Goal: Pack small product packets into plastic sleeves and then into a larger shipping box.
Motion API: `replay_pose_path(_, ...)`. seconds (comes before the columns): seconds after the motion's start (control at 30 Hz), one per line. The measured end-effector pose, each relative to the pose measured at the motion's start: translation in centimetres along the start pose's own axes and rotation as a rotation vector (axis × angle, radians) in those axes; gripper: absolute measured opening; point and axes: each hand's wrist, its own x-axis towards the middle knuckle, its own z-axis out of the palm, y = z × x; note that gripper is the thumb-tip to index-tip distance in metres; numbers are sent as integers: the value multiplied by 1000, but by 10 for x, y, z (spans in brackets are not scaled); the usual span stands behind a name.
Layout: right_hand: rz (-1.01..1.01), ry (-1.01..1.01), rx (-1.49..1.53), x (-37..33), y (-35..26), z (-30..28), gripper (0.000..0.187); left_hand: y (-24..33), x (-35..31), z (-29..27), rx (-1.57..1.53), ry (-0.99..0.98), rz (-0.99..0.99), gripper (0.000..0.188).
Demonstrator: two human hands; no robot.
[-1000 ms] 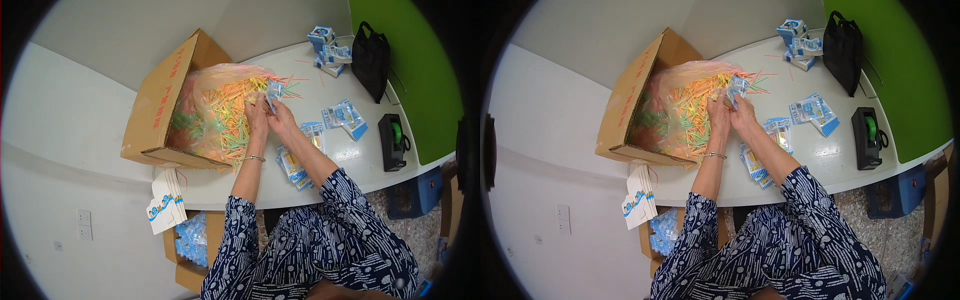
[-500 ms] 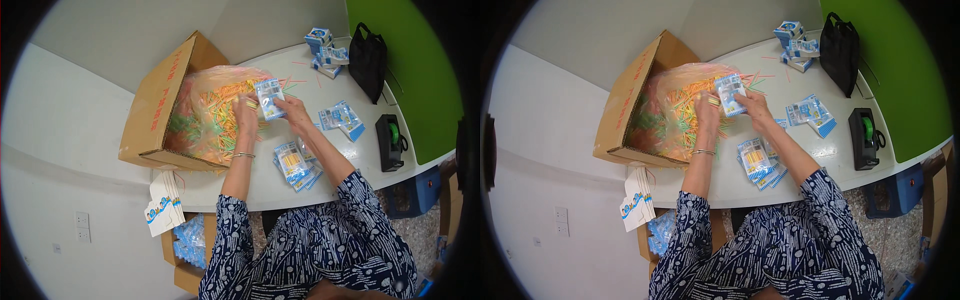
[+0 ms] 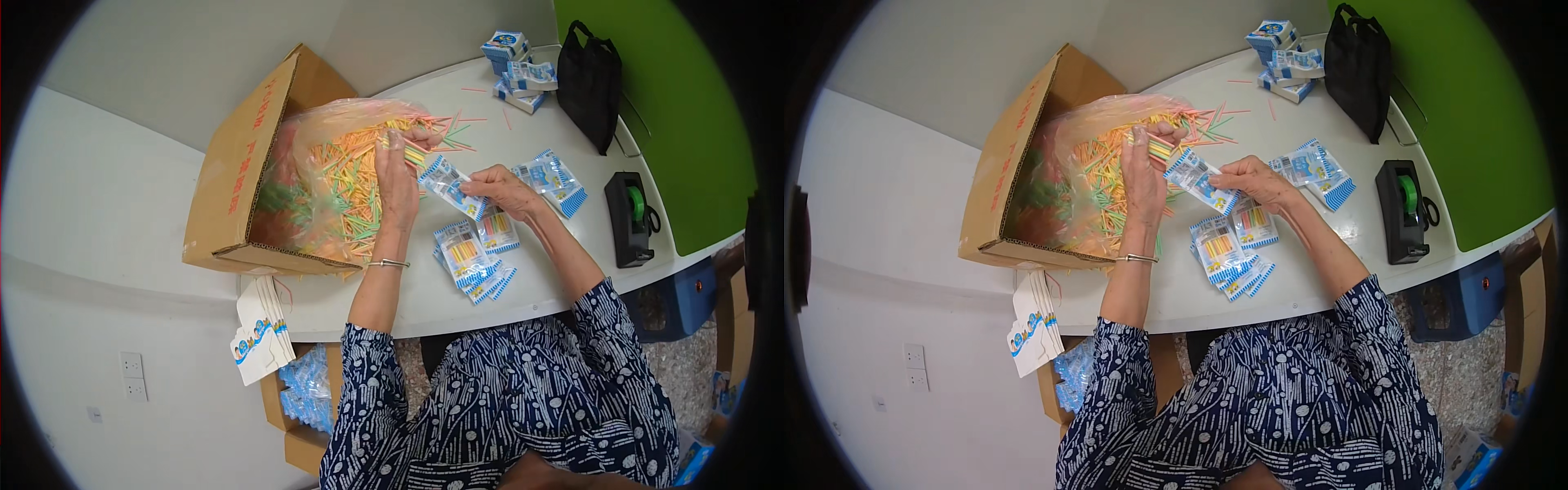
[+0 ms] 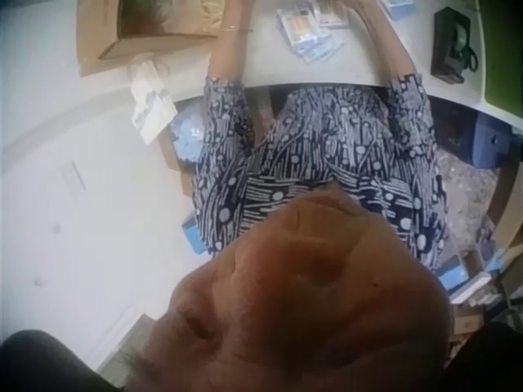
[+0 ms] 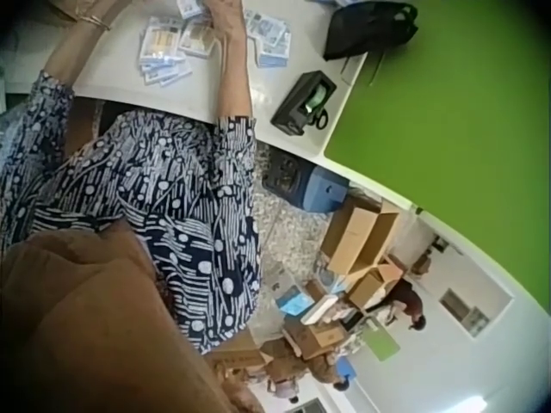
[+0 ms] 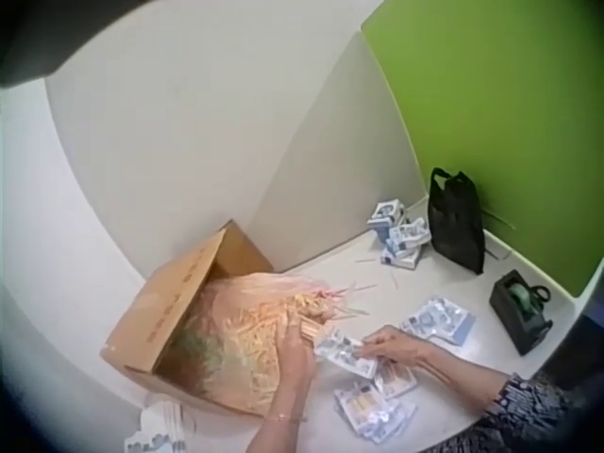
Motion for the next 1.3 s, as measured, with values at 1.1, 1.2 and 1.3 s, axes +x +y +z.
replay_pose_path(1.1,-145,-21,-45,-7,13,-10,28,-5,-21,1,704,-304,-5,29)
replay_pose_path(1.2,-127,-50,-72,-12,3,-5,26,-11,-20,3,631,-310,44,32)
replay_pose_path(1.3,-101,-15,-127,-16,7,-14,25,-18,-19,10,577,-355,-43,33)
